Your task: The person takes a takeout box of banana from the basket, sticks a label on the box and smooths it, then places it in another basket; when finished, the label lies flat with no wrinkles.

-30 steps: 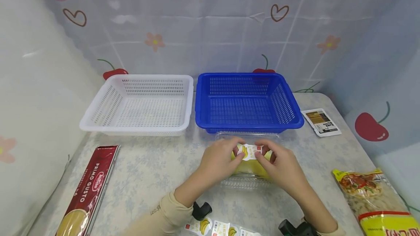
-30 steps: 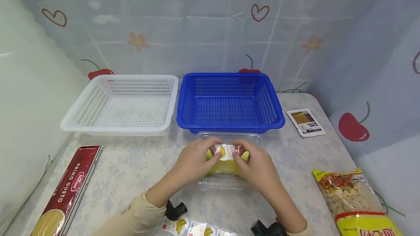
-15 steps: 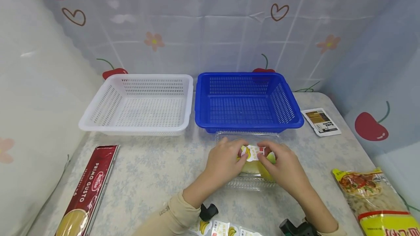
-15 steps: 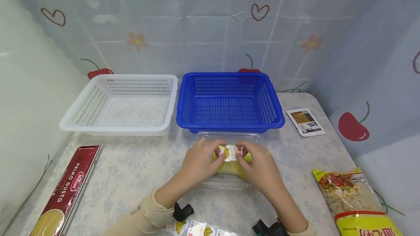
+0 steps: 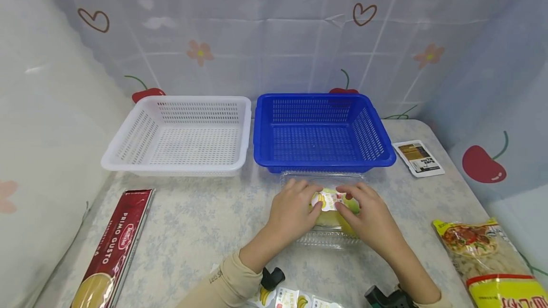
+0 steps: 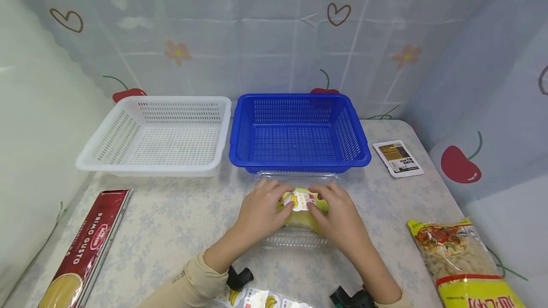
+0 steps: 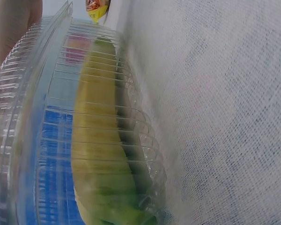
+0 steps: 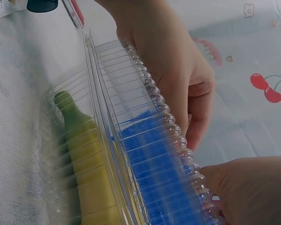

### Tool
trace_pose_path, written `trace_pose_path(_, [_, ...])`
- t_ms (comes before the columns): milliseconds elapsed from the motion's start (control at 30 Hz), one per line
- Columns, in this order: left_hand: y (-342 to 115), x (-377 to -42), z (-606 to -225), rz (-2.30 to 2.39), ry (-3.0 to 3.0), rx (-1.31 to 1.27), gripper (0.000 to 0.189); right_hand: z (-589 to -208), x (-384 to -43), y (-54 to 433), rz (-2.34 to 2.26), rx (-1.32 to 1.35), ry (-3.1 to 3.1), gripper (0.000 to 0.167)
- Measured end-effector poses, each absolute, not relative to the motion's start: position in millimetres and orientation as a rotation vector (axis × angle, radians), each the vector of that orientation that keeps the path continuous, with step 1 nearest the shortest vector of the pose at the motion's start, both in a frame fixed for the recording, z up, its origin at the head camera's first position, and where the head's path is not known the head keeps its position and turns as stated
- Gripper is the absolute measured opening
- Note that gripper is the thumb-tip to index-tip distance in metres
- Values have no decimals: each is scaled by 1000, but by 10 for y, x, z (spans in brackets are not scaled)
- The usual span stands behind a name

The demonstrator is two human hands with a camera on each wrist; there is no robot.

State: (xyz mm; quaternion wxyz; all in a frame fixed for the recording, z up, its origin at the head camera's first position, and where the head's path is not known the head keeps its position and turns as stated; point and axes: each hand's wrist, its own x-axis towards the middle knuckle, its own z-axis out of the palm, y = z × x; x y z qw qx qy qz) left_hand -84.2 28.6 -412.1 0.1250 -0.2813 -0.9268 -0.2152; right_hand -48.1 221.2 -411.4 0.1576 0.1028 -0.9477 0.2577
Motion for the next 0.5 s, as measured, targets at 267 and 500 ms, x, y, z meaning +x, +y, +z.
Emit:
trace_pose_path(267, [285, -836, -4142, -608, -2650, -818, 16, -4114, -474, 2223, 741, 316, -2722, 15])
trace_pose_path(500, [265, -826, -4170, -585, -2581, -804, 11, -4074, -445, 2246, 729, 304, -2761, 13])
